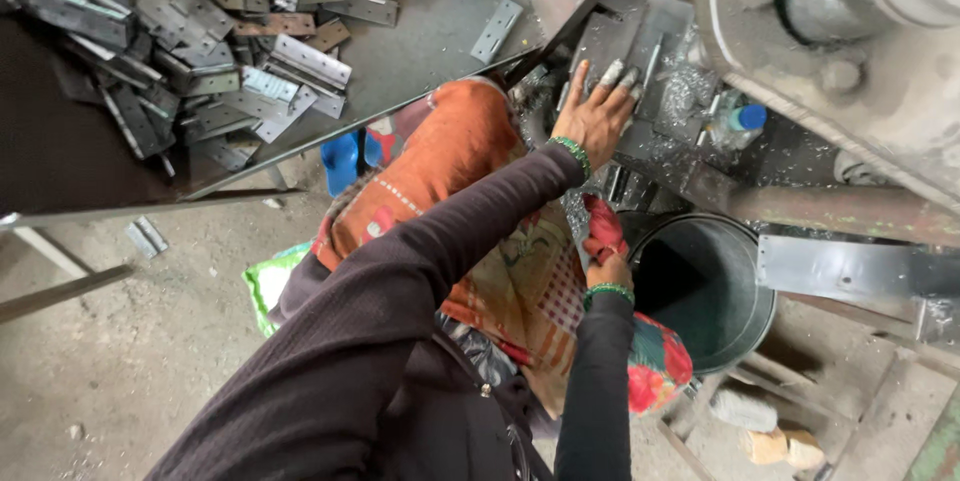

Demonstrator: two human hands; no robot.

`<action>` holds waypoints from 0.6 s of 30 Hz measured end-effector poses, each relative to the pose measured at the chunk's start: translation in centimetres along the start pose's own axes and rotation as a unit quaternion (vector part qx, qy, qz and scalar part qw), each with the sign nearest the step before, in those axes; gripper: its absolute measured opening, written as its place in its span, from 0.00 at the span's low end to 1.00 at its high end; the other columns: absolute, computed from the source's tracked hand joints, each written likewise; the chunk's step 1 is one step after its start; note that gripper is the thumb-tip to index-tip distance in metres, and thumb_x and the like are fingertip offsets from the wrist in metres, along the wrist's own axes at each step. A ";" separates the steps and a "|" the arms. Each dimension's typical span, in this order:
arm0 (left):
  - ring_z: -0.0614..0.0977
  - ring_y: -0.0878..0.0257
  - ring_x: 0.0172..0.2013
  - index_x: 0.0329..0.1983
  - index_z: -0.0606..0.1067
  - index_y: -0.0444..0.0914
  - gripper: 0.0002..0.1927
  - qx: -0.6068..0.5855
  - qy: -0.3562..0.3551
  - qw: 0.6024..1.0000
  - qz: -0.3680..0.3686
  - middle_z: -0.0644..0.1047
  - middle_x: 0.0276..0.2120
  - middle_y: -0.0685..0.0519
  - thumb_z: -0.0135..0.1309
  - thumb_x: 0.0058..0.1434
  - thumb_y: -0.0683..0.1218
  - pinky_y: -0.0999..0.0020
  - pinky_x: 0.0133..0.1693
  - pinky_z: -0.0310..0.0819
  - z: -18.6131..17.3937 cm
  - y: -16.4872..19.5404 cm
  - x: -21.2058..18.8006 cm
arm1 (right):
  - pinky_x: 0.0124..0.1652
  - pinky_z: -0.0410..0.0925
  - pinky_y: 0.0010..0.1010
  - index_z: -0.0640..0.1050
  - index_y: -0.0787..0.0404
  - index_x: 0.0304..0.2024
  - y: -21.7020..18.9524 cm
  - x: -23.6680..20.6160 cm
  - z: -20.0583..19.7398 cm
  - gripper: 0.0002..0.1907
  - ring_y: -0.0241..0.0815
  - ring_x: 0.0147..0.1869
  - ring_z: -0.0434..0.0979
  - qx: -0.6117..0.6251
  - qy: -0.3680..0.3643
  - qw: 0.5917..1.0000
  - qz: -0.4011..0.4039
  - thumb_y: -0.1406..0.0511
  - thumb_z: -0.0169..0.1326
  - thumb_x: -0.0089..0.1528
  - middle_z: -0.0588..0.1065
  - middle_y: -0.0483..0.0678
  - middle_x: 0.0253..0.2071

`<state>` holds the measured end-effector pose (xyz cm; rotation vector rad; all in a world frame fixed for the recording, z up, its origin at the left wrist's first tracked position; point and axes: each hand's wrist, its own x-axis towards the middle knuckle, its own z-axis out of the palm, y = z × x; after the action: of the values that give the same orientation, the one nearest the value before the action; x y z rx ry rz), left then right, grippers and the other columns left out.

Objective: The person sits on the floor at a bench grinding machine and processes small flat metal pieces, picking pieces from a large bin, holding each against the machine to grind its edge, and moving finished pieces aside while metal shavings collect around the work area.

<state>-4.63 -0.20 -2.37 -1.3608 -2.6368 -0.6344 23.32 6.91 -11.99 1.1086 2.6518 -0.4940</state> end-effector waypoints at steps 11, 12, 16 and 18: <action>0.58 0.52 0.72 0.66 0.69 0.37 0.29 -0.011 0.027 1.000 0.010 0.63 0.71 0.47 0.47 0.60 0.48 0.33 0.69 0.30 0.5 -0.3 0.0 | 0.52 0.70 0.57 0.62 0.59 0.66 1.0 0.3 -1.5 0.39 0.70 0.52 0.78 -0.050 -0.034 0.992 0.113 0.49 0.58 0.59 0.78 0.67 0.48; 0.59 0.53 0.72 0.67 0.69 0.37 0.29 -0.016 0.018 1.000 0.006 0.64 0.70 0.47 0.47 0.61 0.48 0.33 0.70 0.30 0.5 -0.2 -0.1 | 0.52 0.70 0.58 0.63 0.57 0.66 1.1 0.2 -1.5 0.37 0.70 0.53 0.78 -0.049 -0.034 0.991 0.122 0.49 0.57 0.60 0.78 0.66 0.48; 0.61 0.54 0.71 0.70 0.68 0.38 0.28 -0.028 -0.043 0.999 -0.010 0.65 0.69 0.49 0.46 0.66 0.47 0.31 0.72 0.29 0.4 0.1 -0.2 | 0.51 0.69 0.59 0.61 0.60 0.68 0.7 -0.1 -0.9 0.38 0.71 0.51 0.78 -0.037 -0.015 0.990 0.137 0.53 0.57 0.60 0.78 0.67 0.48; 0.61 0.55 0.71 0.69 0.68 0.38 0.27 -0.033 -0.047 0.998 -0.012 0.65 0.69 0.50 0.46 0.66 0.47 0.31 0.72 0.29 0.2 0.0 -0.2 | 0.52 0.69 0.58 0.61 0.58 0.69 0.3 -0.2 -0.2 0.38 0.70 0.52 0.78 -0.006 0.000 0.991 0.136 0.56 0.56 0.59 0.78 0.67 0.48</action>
<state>-4.47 -0.23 -2.61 -1.4125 -2.7315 -0.6816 23.66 7.03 -11.75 1.4371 2.4445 -0.4238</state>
